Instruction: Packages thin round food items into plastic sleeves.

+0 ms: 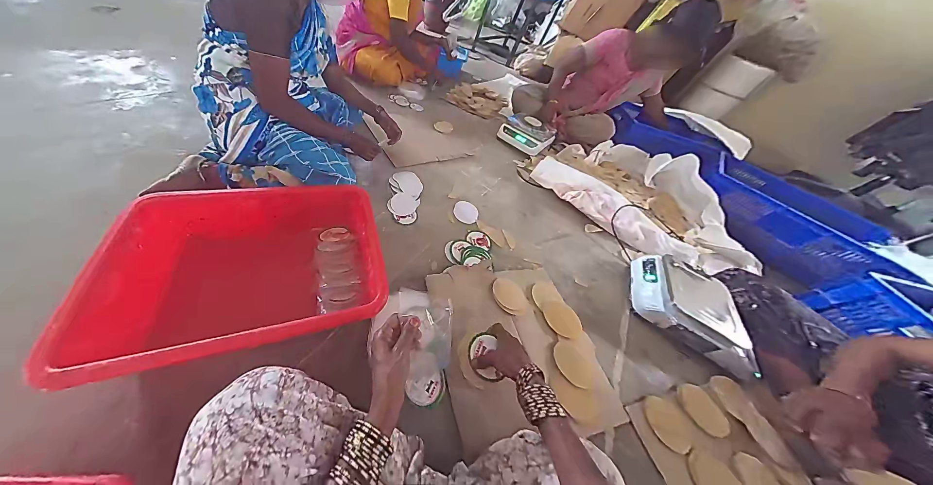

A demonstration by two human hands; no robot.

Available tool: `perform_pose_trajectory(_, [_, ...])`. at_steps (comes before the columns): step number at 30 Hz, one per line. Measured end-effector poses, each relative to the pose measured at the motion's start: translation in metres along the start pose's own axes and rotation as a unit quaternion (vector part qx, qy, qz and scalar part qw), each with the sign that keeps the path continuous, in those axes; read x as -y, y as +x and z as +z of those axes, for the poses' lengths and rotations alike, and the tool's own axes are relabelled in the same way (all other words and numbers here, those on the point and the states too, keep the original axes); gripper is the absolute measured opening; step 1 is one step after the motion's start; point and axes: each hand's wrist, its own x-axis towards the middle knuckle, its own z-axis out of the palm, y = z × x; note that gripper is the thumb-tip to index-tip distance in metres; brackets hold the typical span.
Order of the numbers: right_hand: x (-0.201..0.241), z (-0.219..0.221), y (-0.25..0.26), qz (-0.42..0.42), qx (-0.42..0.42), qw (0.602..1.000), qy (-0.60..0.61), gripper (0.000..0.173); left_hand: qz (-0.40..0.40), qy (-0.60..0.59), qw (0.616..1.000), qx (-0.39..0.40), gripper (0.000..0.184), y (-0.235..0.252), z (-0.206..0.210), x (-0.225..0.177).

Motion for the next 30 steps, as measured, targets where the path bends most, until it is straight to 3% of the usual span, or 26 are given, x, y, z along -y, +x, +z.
perform_pose_trajectory(3, [-0.006, -0.001, -0.010, -0.041, 0.002, 0.999, 0.004, 0.045, 0.005, 0.007, 1.000, 0.003, 0.013, 0.000, 0.000, 0.000])
perform_pose_trajectory(5, [-0.003, -0.007, -0.026, -0.043, -0.025, 0.999, -0.009, 0.036, 0.004, 0.008, 1.000, 0.001, 0.013, -0.001, -0.001, -0.001])
perform_pose_trajectory(9, [-0.005, -0.018, -0.062, -0.030, -0.123, 0.992, -0.015, 0.040, 0.000, 0.005, 1.000, -0.002, 0.013, -0.003, -0.001, -0.005])
perform_pose_trajectory(12, [-0.021, -0.010, -0.060, -0.038, -0.125, 0.991, -0.020, 0.047, 0.002, 0.008, 1.000, 0.003, 0.013, -0.002, 0.000, -0.003])
perform_pose_trajectory(17, [-0.018, 0.000, -0.053, -0.035, -0.101, 0.991, -0.085, 0.043, -0.005, 0.016, 1.000, 0.003, 0.012, -0.003, 0.000, -0.004])
perform_pose_trajectory(23, [-0.004, 0.009, -0.063, -0.033, -0.155, 0.987, -0.034, 0.040, 0.002, 0.011, 1.000, 0.000, 0.013, 0.000, -0.001, 0.000])
perform_pose_trajectory(27, [-0.005, 0.013, -0.059, -0.038, -0.113, 0.992, -0.034, 0.041, 0.003, 0.027, 1.000, 0.012, 0.014, -0.001, 0.000, 0.001])
perform_pose_trajectory(30, [-0.006, 0.001, -0.088, -0.096, -0.190, 0.977, -0.002, 0.035, -0.007, 0.021, 1.000, 0.000, 0.013, -0.003, -0.003, -0.001])
